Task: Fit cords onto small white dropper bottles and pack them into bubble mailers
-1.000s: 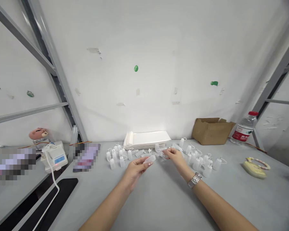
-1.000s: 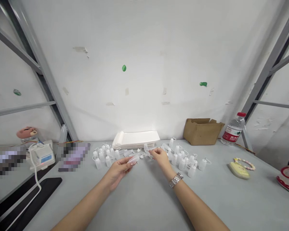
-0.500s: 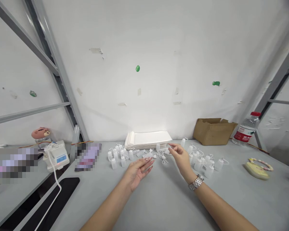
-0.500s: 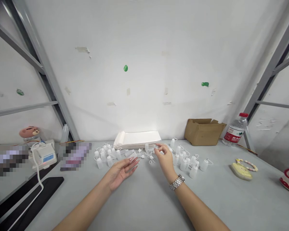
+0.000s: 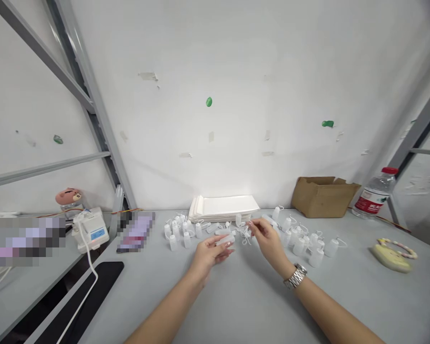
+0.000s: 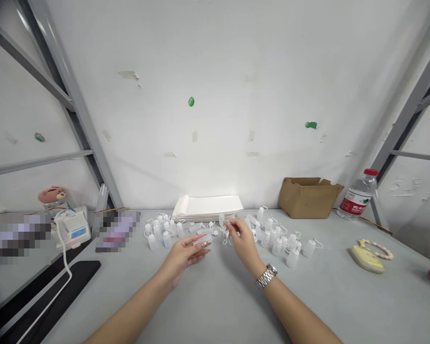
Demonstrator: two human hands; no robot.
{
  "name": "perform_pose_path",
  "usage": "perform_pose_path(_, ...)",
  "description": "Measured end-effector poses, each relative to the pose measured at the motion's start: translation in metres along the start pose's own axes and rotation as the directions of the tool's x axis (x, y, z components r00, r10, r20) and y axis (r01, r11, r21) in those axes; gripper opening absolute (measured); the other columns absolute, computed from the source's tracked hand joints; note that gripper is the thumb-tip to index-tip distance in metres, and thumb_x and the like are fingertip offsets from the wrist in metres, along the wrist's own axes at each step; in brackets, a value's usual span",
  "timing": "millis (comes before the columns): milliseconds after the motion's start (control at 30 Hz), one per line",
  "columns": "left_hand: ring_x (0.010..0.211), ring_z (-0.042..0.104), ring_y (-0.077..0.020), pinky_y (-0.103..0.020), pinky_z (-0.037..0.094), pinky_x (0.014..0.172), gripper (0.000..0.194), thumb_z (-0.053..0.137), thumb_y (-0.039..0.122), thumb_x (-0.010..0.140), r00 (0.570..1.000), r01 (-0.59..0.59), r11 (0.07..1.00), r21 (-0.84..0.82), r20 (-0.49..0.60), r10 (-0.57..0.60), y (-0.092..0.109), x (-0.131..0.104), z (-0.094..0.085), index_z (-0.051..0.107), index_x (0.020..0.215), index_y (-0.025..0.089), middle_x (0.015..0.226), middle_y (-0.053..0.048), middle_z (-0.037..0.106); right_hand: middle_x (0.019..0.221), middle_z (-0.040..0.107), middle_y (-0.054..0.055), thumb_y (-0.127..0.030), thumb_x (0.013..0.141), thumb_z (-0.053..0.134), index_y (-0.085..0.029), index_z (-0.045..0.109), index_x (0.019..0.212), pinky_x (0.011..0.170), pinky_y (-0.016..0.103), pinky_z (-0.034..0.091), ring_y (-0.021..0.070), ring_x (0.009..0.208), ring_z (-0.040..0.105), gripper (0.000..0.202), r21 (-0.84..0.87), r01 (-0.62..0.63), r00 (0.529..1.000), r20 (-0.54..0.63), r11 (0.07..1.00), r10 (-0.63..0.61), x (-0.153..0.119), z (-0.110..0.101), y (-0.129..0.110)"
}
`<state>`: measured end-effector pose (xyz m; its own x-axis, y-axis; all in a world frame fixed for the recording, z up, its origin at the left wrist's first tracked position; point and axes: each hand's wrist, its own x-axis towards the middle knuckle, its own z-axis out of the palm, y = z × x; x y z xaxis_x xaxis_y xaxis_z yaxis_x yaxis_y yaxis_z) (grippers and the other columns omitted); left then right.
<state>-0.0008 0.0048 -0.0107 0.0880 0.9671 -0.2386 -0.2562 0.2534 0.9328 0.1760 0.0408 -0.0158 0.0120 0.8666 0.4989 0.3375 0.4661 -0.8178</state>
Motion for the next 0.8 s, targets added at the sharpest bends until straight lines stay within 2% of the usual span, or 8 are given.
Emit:
perform_pose_path(67,0.08,0.066,-0.0239,-0.036,0.047,0.083,0.043,0.076,0.029,0.056,1.0,-0.012,0.999,0.038,0.002,0.012,-0.001,-0.001,0.002,0.065,0.094,0.013,0.089,-0.011,0.071,0.067,0.052,0.002,-0.039,0.084,0.046,-0.02,0.057,0.075,0.06,0.029,0.04,0.0158,0.063,0.048,0.024,-0.081,0.109,0.991,0.088,0.991,-0.102,-0.006,0.005,-0.004)
perform_pose_path(133,0.082,0.066,-0.0238,-0.035,0.046,0.085,0.041,0.076,0.031,0.055,0.999,-0.044,0.998,0.035,0.026,0.043,-0.002,-0.001,0.003,0.067,0.09,0.012,0.088,-0.011,0.071,0.07,0.052,0.002,-0.035,0.086,0.044,-0.02,0.057,0.076,0.062,0.028,0.04,0.0159,0.065,0.048,0.022,-0.085,0.18,0.969,0.188,0.98,-0.161,-0.012,0.012,-0.007)
perform_pose_path(267,0.092,0.062,-0.0235,-0.034,0.042,0.091,0.036,0.074,0.034,0.058,0.99,-0.14,0.99,-0.025,0.018,0.14,-0.006,0.001,0.002,0.069,0.086,0.012,0.094,-0.011,0.069,0.073,0.051,0.003,-0.031,0.088,0.039,-0.021,0.059,0.086,0.064,0.028,0.042,0.0157,0.069,0.05,0.023,-0.027,0.198,0.934,0.307,0.98,-0.181,-0.02,0.022,-0.009)
perform_pose_path(367,0.099,0.058,-0.0238,-0.034,0.039,0.093,0.033,0.073,0.03,0.059,0.979,-0.202,0.976,-0.086,-0.042,0.199,-0.009,0.003,0.001,0.068,0.087,0.013,0.096,-0.01,0.069,0.071,0.051,0.002,-0.032,0.087,0.04,-0.021,0.061,0.085,0.059,0.027,0.043,0.0135,0.06,0.049,0.024,0.015,0.13,0.935,0.33,0.991,-0.127,-0.022,0.024,-0.007)
perform_pose_path(467,0.103,0.056,-0.0216,-0.032,0.038,0.094,0.032,0.071,0.026,0.063,0.978,-0.208,0.957,-0.2,-0.074,0.197,-0.008,0.004,0.001,0.066,0.092,0.013,0.098,-0.01,0.068,0.065,0.054,0.001,-0.033,0.084,0.044,-0.021,0.064,0.078,0.055,0.026,0.043,0.0124,0.053,0.049,0.024,0.06,0.006,0.939,0.344,0.998,-0.027,-0.022,0.024,-0.008)
perform_pose_path(600,0.092,0.061,-0.0179,-0.031,0.046,0.085,0.032,0.063,0.024,0.073,0.98,-0.175,0.941,-0.29,-0.143,0.138,-0.005,0.004,0.0,0.059,0.104,0.016,0.092,-0.007,0.067,0.058,0.058,0.0,-0.036,0.077,0.051,-0.021,0.066,0.078,0.056,0.029,0.044,0.0144,0.053,0.053,0.021,0.136,-0.185,0.932,0.338,0.973,0.13,-0.02,0.022,-0.014)
perform_pose_path(700,0.081,0.062,-0.0166,-0.029,0.052,0.068,0.039,0.064,0.025,0.072,0.974,-0.173,0.963,-0.207,-0.179,0.137,-0.004,0.003,0.0,0.057,0.11,0.021,0.093,-0.006,0.065,0.065,0.063,0.001,-0.04,0.072,0.057,-0.021,0.062,0.079,0.055,0.029,0.044,0.0143,0.054,0.055,0.022,0.213,-0.261,0.929,0.32,0.942,0.185,-0.017,0.02,-0.017)
perform_pose_path(800,0.08,0.06,-0.0179,-0.024,0.051,0.058,0.044,0.068,0.029,0.067,0.963,-0.243,0.969,-0.042,-0.128,0.236,-0.005,0.002,0.003,0.059,0.109,0.019,0.091,-0.005,0.065,0.065,0.064,0.001,-0.04,0.07,0.06,-0.019,0.056,0.074,0.054,0.027,0.044,0.013,0.053,0.055,0.022,0.29,-0.303,0.924,0.321,0.908,0.206,-0.014,0.017,-0.019)
